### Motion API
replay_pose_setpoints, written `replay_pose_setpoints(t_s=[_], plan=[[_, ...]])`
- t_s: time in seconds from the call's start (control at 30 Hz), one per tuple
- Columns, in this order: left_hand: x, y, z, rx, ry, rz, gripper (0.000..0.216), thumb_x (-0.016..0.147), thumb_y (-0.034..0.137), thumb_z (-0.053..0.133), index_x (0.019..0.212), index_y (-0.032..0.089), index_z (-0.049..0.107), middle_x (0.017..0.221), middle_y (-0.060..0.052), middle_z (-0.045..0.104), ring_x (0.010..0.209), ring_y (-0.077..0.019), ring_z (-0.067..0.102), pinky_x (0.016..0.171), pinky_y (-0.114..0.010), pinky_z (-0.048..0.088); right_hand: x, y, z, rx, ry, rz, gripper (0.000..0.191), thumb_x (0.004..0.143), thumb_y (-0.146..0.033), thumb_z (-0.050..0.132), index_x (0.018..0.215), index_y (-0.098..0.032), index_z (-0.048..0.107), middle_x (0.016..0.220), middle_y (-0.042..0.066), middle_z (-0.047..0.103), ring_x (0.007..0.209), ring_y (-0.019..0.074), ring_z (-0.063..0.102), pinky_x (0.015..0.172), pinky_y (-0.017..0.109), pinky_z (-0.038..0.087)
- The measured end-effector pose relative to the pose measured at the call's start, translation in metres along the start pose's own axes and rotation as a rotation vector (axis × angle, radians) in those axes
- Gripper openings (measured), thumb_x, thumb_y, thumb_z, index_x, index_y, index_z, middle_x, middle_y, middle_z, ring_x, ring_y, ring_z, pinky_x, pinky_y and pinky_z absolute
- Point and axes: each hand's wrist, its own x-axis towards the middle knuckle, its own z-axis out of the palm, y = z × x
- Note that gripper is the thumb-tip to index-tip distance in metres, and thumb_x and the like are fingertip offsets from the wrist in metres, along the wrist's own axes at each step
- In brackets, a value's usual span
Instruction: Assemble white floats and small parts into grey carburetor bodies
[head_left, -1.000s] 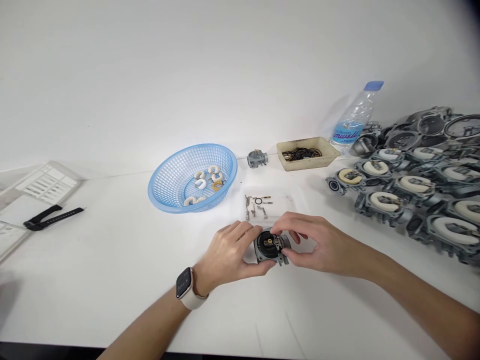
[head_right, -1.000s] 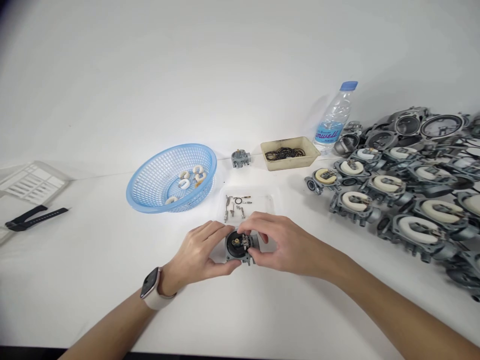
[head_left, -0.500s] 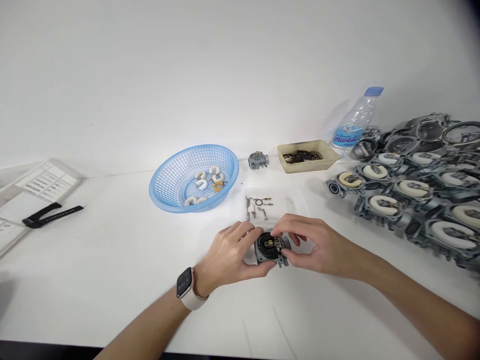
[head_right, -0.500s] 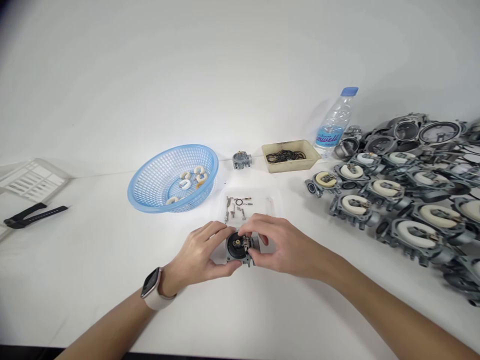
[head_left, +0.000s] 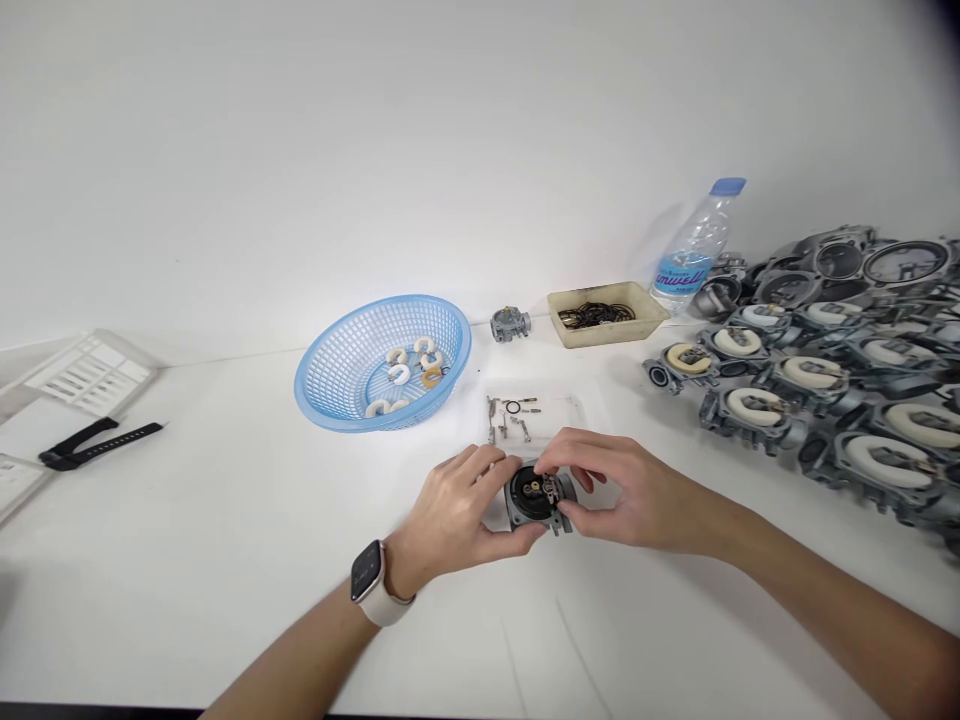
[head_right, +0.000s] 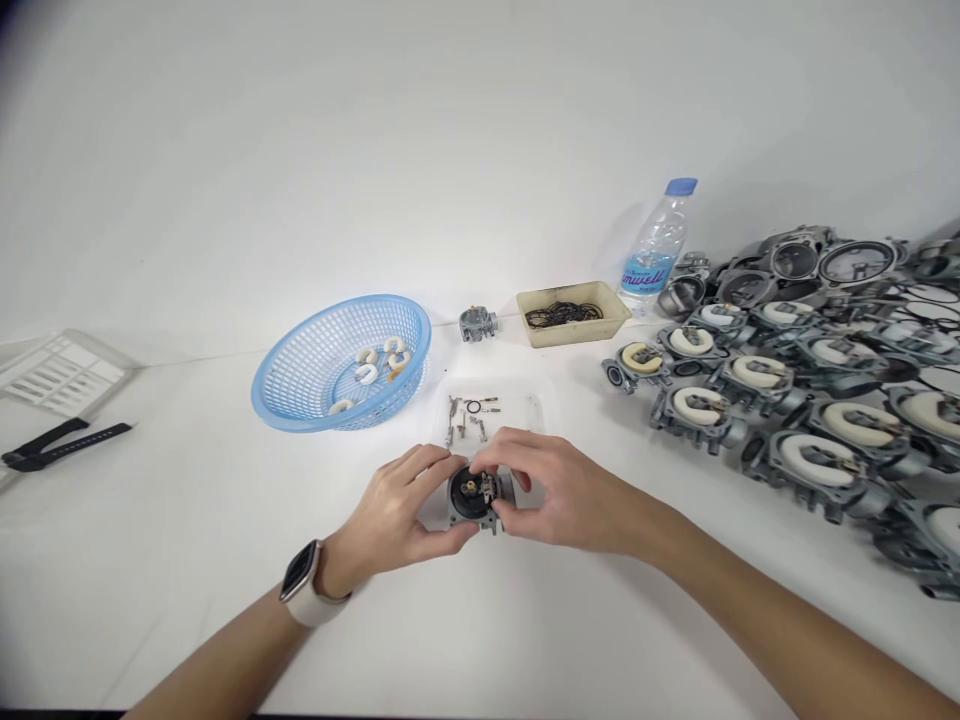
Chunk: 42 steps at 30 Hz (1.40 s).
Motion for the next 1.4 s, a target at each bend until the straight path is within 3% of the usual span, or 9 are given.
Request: replay_pose_setpoints(t_s=[1.4], plan=[[-0.0008, 0.0007, 0.0009, -0.015, -0.023, -0.014, 0.045, 0.086, 0.046, 0.070, 0.119, 0.018, 0.058, 0.101, -0.008, 0.067, 0.084, -0.0224, 0.065, 0.070, -0.037, 0.058, 0.0016, -0.0022, 0.0007, -0.016, 0.014, -0.003, 0.034, 0.082, -0.008, 0.059, 0.112, -0.024, 0.064, 0.102, 0.003, 0.066, 0.068, 0.0130, 0.054, 0.063, 0.027, 0.051]])
